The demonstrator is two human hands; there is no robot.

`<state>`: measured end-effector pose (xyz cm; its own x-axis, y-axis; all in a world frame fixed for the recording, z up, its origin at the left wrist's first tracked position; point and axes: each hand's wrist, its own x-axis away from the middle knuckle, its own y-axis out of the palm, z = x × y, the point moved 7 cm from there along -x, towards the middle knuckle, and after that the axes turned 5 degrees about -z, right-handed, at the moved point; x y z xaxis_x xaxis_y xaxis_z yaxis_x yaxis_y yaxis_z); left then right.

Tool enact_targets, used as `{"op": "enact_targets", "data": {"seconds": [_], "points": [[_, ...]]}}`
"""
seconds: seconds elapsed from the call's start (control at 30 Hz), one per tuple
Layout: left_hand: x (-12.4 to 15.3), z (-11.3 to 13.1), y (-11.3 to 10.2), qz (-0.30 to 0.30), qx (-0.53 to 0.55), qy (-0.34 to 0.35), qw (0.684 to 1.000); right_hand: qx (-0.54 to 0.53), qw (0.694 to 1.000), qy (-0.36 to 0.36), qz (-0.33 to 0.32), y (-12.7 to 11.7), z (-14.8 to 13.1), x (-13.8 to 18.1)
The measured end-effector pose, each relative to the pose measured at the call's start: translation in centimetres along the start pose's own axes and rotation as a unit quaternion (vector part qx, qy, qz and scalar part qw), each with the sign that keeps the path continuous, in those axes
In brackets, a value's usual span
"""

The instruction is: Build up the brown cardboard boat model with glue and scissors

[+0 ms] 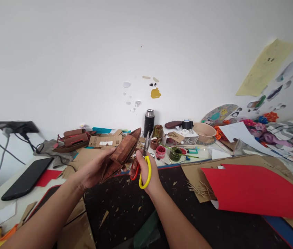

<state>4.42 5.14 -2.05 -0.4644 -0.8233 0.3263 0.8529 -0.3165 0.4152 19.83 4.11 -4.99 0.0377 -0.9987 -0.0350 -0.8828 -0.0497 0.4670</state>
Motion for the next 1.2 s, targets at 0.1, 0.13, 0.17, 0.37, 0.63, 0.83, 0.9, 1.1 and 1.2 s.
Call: {"op": "enact_targets", "data": {"seconds": [0.1, 0.13, 0.17, 0.37, 0.63, 0.83, 0.9, 1.1, 1.2], "points": [[0.1, -0.3, 0.2, 0.013, 0.021, -0.021, 0.999, 0.000, 1.000, 0.001, 0.002, -0.2, -0.1, -0.1], [0.1, -0.3, 0.3, 0.018, 0.026, -0.025, 0.999, -0.002, 1.000, 0.000, 0.003, -0.2, -0.1, -0.1], [0.2, -0.3, 0.4, 0.021, 0.030, -0.026, 0.999, -0.005, 1.000, -0.001, 0.003, -0.3, -0.1, -0.1], [0.3, -0.2, 0.4, 0.037, 0.030, -0.031, 0.998, -0.015, 1.000, 0.004, 0.004, -0.3, -0.1, -0.2], [0.0, -0.2, -0.6, 0.052, -0.004, -0.022, 0.998, -0.032, 0.999, 0.014, -0.004, -0.2, -0.1, 0.0], [0.2, -0.1, -0.9, 0.084, 0.016, -0.030, 0.996, -0.031, 0.999, 0.020, -0.026, 0.4, -0.4, 0.2], [0.1, -0.1, -0.8, 0.061, 0.019, -0.025, 0.998, -0.029, 0.999, 0.017, -0.028, 0.5, -0.4, 0.2], [-0.3, -0.4, -0.9, 0.028, 0.037, -0.023, 0.999, -0.050, 0.999, -0.006, -0.013, 0.0, -0.6, -0.1], [-0.2, -0.3, -0.7, 0.024, 0.032, -0.027, 0.999, -0.055, 0.998, 0.003, 0.003, -0.3, -0.7, -0.3]]}}
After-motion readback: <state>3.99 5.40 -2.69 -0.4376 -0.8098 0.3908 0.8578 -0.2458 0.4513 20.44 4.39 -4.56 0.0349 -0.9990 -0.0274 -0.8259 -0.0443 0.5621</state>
